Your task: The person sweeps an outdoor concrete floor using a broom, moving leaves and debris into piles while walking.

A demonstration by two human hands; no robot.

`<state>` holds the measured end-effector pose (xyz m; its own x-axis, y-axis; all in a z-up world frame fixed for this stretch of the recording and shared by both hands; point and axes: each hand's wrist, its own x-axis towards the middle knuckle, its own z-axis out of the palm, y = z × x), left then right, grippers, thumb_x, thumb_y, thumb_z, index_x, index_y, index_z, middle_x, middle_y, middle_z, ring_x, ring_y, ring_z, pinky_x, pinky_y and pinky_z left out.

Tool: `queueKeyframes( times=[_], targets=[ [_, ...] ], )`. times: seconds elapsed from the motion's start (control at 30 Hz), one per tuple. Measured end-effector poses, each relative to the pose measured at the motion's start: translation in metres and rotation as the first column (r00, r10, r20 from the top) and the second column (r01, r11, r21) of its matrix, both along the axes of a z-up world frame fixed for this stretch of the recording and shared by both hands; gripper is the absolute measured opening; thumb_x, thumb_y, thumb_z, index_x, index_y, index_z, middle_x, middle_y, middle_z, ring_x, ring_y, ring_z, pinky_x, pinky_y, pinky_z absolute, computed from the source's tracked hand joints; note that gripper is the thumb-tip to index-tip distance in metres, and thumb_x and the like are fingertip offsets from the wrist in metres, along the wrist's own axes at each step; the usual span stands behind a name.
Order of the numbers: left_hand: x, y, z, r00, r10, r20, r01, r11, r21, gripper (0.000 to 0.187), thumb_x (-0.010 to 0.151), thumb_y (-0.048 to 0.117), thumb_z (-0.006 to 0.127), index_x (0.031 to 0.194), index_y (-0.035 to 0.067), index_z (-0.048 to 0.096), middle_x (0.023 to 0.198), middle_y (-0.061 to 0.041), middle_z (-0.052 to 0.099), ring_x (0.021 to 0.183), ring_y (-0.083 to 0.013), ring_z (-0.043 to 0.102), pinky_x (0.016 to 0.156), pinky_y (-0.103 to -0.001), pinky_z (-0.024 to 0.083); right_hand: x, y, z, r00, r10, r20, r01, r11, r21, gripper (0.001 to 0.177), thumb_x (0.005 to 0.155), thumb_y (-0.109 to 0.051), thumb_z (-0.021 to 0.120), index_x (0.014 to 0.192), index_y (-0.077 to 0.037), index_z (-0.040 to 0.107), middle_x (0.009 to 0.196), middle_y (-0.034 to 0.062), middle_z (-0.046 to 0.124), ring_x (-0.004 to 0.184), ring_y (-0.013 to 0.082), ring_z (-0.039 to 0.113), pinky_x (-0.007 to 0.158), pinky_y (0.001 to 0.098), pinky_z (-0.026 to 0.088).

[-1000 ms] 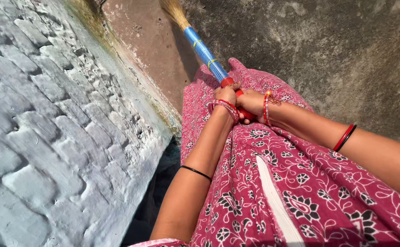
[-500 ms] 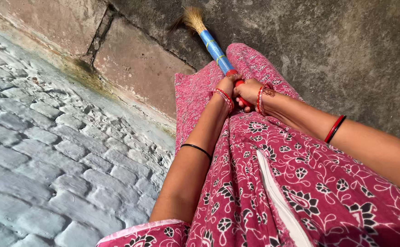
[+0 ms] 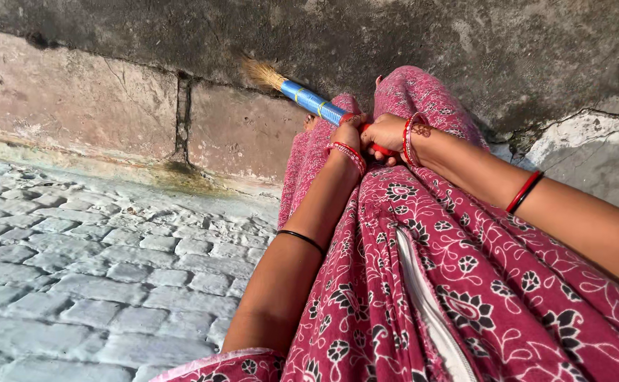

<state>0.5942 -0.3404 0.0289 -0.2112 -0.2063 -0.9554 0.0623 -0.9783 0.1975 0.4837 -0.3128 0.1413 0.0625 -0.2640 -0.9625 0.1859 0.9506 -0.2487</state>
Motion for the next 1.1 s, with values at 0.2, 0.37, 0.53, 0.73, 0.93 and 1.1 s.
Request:
queueKeyframes(
  times=[0.2, 0.37, 0.53, 0.73, 0.93, 1.1],
  targets=[
    [0.025, -0.032, 0.026, 0.966, -0.254, 0.042, 0.256, 0.965, -0.048, 0.023, 0.081, 0.022, 0.075, 0.093, 0.004, 0.066, 0.080, -0.012, 0.067, 0.060, -0.0257, 0.060, 0.049, -0.040, 0.050, 0.047, 0.005, 0.014, 0.982, -0.084, -0.169, 0.060, 0.988, -0.146, 0.015, 0.090, -0.016, 0.059, 0.088, -0.001, 0.063, 0.063, 0.0067, 0.060, 0.045, 0.0155, 0.056, 0.035, 0.0313, 0.040],
    [0.010, -0.075, 0.057, 0.931, -0.350, 0.103, 0.364, 0.875, -0.320, 0.032, 0.074, 0.003, 0.079, 0.095, 0.006, 0.055, 0.084, -0.012, 0.069, 0.072, -0.0254, 0.071, 0.061, -0.038, 0.061, 0.048, 0.009, 0.037, 0.945, -0.325, 0.020, 0.299, 0.841, -0.451, 0.023, 0.096, -0.029, 0.061, 0.095, -0.007, 0.064, 0.077, 0.0023, 0.061, 0.060, 0.0106, 0.060, 0.049, 0.0277, 0.049],
    [0.026, -0.105, 0.103, 0.891, -0.417, -0.180, 0.340, 0.874, -0.347, 0.014, 0.082, 0.004, 0.066, 0.093, -0.001, 0.059, 0.083, -0.013, 0.066, 0.070, -0.0275, 0.070, 0.058, -0.038, 0.058, 0.062, 0.035, 0.068, 0.715, -0.687, 0.128, 0.654, 0.592, -0.472, 0.042, 0.098, -0.047, 0.053, 0.100, -0.009, 0.069, 0.087, 0.0039, 0.064, 0.062, 0.0146, 0.065, 0.050, 0.0271, 0.044],
    [0.034, -0.060, 0.126, 0.694, -0.547, -0.468, 0.609, 0.793, -0.024, 0.014, 0.086, 0.014, 0.059, 0.091, 0.001, 0.061, 0.072, -0.013, 0.064, 0.058, -0.0258, 0.065, 0.051, -0.040, 0.056, 0.074, 0.066, 0.043, 0.475, -0.876, 0.087, 0.872, 0.455, -0.179, 0.042, 0.095, -0.056, 0.056, 0.098, -0.014, 0.055, 0.085, 0.0036, 0.063, 0.060, 0.0178, 0.065, 0.052, 0.0325, 0.052],
    [0.052, 0.007, 0.056, 0.408, -0.804, -0.433, 0.886, 0.463, -0.024, 0.012, 0.093, 0.010, 0.060, 0.101, 0.001, 0.060, 0.070, -0.007, 0.064, 0.053, -0.0192, 0.060, 0.050, -0.033, 0.053, 0.068, 0.091, -0.011, 0.351, -0.933, -0.076, 0.931, 0.340, 0.131, 0.042, 0.090, -0.055, 0.062, 0.099, -0.014, 0.053, 0.083, 0.0061, 0.061, 0.060, 0.0213, 0.062, 0.058, 0.0434, 0.050],
    [0.080, -0.009, -0.050, 0.056, -0.925, -0.375, 0.992, 0.095, -0.085, 0.014, 0.088, 0.005, 0.068, 0.099, 0.002, 0.060, 0.069, -0.008, 0.063, 0.051, -0.0187, 0.059, 0.047, -0.032, 0.051, 0.091, 0.095, -0.058, 0.424, -0.854, -0.301, 0.889, 0.456, -0.043, 0.051, 0.085, -0.050, 0.072, 0.121, -0.016, 0.061, 0.115, 0.0083, 0.063, 0.103, 0.0251, 0.059, 0.088, 0.0432, 0.047]
  ],
)
